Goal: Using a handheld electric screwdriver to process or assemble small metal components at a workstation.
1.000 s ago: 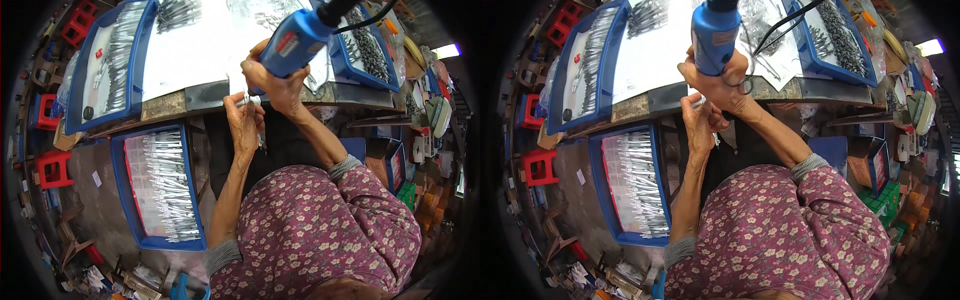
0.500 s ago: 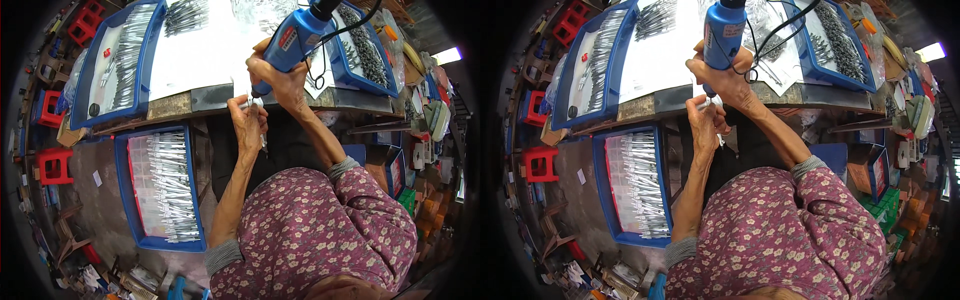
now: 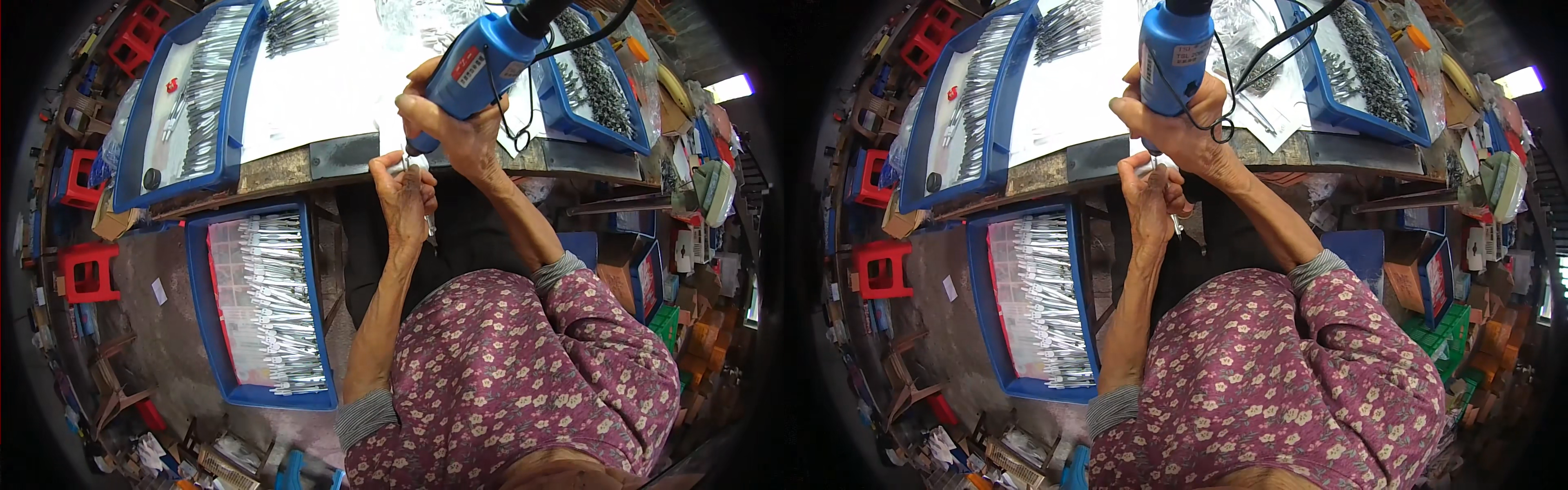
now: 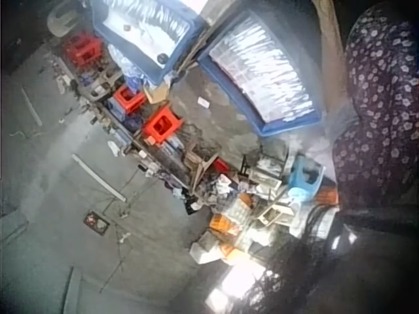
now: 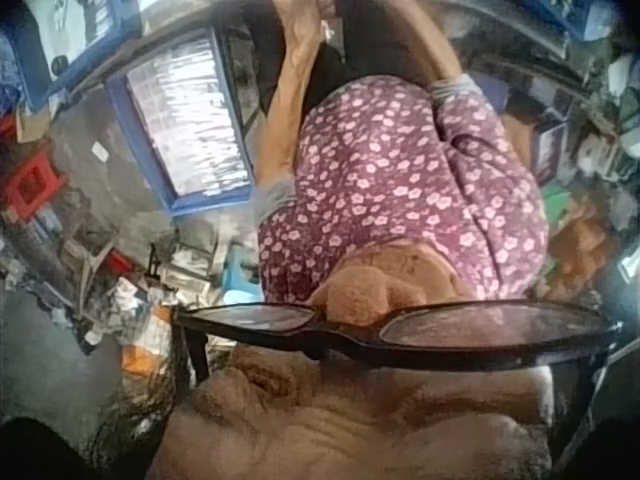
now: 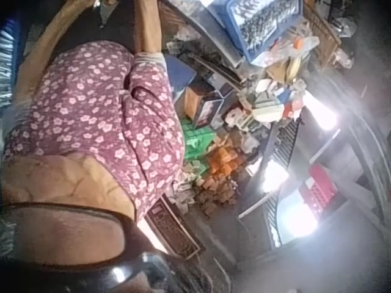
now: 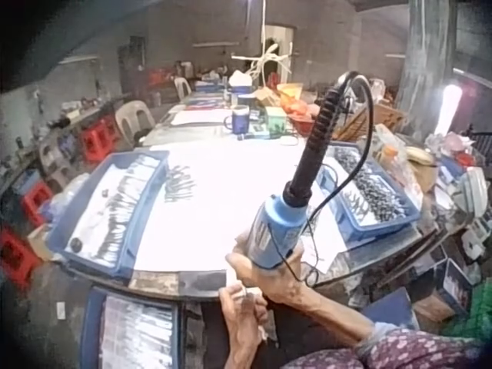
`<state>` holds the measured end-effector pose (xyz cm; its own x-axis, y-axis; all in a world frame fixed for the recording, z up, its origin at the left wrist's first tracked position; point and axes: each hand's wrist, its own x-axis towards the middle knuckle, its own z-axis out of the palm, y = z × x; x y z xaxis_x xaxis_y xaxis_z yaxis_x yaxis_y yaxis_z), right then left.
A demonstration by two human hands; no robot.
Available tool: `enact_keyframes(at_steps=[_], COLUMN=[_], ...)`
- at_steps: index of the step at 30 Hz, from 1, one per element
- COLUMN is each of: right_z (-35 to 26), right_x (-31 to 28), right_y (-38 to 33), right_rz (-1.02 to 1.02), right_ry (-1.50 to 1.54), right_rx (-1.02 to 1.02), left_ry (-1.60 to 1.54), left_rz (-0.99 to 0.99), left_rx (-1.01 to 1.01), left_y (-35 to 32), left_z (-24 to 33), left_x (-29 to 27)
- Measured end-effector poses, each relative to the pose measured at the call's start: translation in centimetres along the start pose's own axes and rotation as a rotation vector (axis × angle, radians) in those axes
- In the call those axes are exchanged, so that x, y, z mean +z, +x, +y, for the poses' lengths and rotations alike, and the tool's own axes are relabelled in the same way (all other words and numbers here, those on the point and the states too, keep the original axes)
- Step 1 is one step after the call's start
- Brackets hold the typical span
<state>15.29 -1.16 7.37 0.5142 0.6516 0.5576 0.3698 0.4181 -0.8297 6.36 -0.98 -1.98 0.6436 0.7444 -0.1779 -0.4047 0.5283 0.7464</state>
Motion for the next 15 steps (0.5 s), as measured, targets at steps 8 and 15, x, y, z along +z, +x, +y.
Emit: enact_keyframes(at_steps=[8,15], right_z=[-0.09,0.23], right_x=[0.13,0.04], right_y=[0.11,0.21], right_rz=[-0.023,-0.036], right_ry=[0.024,0.002], right_rx=[0.039,-0.012], left_ry=[-0.009,-0.021], left_rz=[0.014,0.033], left_rx=[-0.032,-0.053], left_y=[-0.09,-0.02], left_z=[0.35,0.29], left_x=[0.09,0.16])
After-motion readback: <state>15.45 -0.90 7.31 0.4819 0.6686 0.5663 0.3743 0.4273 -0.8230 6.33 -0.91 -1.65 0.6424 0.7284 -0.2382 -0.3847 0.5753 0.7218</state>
